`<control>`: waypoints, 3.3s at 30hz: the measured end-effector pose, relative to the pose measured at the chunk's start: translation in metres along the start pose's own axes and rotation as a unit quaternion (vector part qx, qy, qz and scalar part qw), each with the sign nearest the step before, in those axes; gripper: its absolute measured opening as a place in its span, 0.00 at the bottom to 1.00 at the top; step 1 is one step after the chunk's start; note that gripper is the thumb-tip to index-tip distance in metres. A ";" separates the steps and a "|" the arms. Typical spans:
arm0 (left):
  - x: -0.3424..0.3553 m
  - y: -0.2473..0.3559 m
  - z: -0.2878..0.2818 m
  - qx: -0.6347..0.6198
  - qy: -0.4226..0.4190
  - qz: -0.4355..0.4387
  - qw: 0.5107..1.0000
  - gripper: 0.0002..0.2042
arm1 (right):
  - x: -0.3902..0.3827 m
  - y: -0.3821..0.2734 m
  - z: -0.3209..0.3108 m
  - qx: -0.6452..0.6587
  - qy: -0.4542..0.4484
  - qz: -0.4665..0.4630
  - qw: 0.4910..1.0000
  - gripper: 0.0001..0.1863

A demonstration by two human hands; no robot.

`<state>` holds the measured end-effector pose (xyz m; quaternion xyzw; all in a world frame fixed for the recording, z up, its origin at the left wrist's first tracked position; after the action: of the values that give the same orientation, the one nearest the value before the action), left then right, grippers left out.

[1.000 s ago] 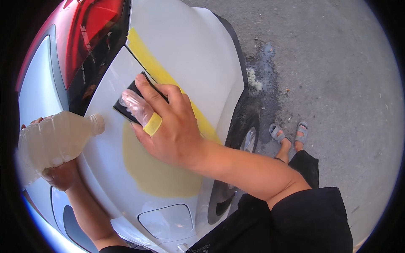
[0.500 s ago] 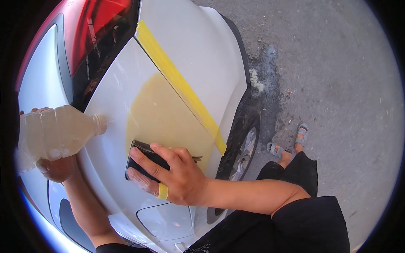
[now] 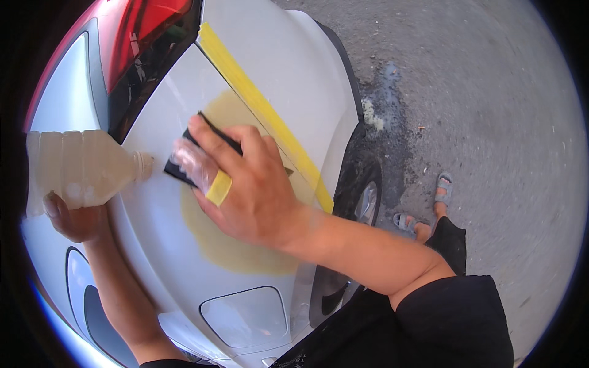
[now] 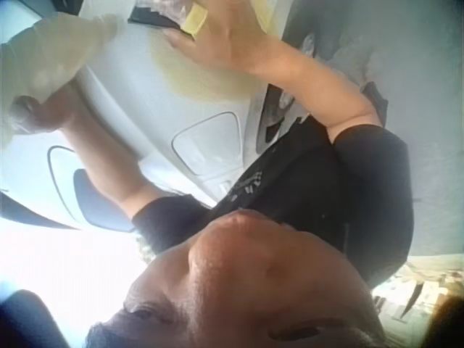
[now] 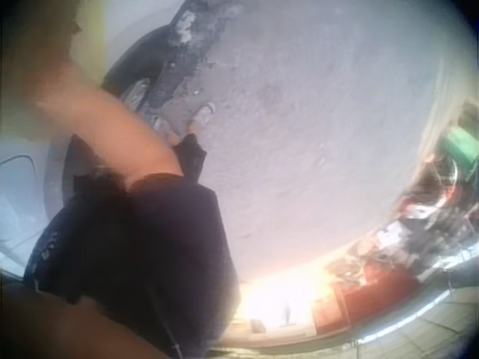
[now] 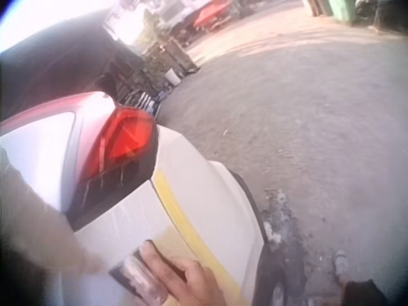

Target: The person sands a taped-off section on the rear quarter panel of a white car using a sanding block and liquid from a bottle. They repeatedly apply liquid and sand the same area in circular and back-and-forth motions.

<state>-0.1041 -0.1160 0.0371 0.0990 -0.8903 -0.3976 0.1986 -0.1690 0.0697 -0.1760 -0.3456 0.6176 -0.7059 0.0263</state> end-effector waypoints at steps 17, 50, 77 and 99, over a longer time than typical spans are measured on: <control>0.017 0.010 0.022 0.106 -0.002 0.037 0.994 0.37 | -0.034 -0.030 0.001 -0.020 -0.001 -0.020 1.000 0.32; 0.038 -0.010 0.016 0.100 -0.009 0.041 0.994 0.38 | 0.010 0.026 0.012 -0.009 0.020 0.011 1.000 0.37; 0.011 -0.003 -0.004 0.102 -0.015 0.003 0.995 0.40 | -0.082 0.009 0.006 0.065 -0.046 -0.022 0.997 0.36; 0.001 -0.010 -0.004 0.089 0.040 -0.012 0.995 0.37 | -0.023 0.027 0.004 0.023 -0.009 -0.029 0.999 0.41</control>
<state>-0.1027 -0.1260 0.0321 0.1430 -0.9123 -0.3148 0.2195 -0.1605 0.0705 -0.2106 -0.3689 0.5910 -0.7171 0.0188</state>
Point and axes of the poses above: each hand's wrist, its own x-axis towards the middle knuckle, its own z-axis out of the palm, y = z × x, the point moved 6 cm from there along x, towards the middle knuckle, and after that the axes turned 4 degrees about -y, right-handed, at the moved point
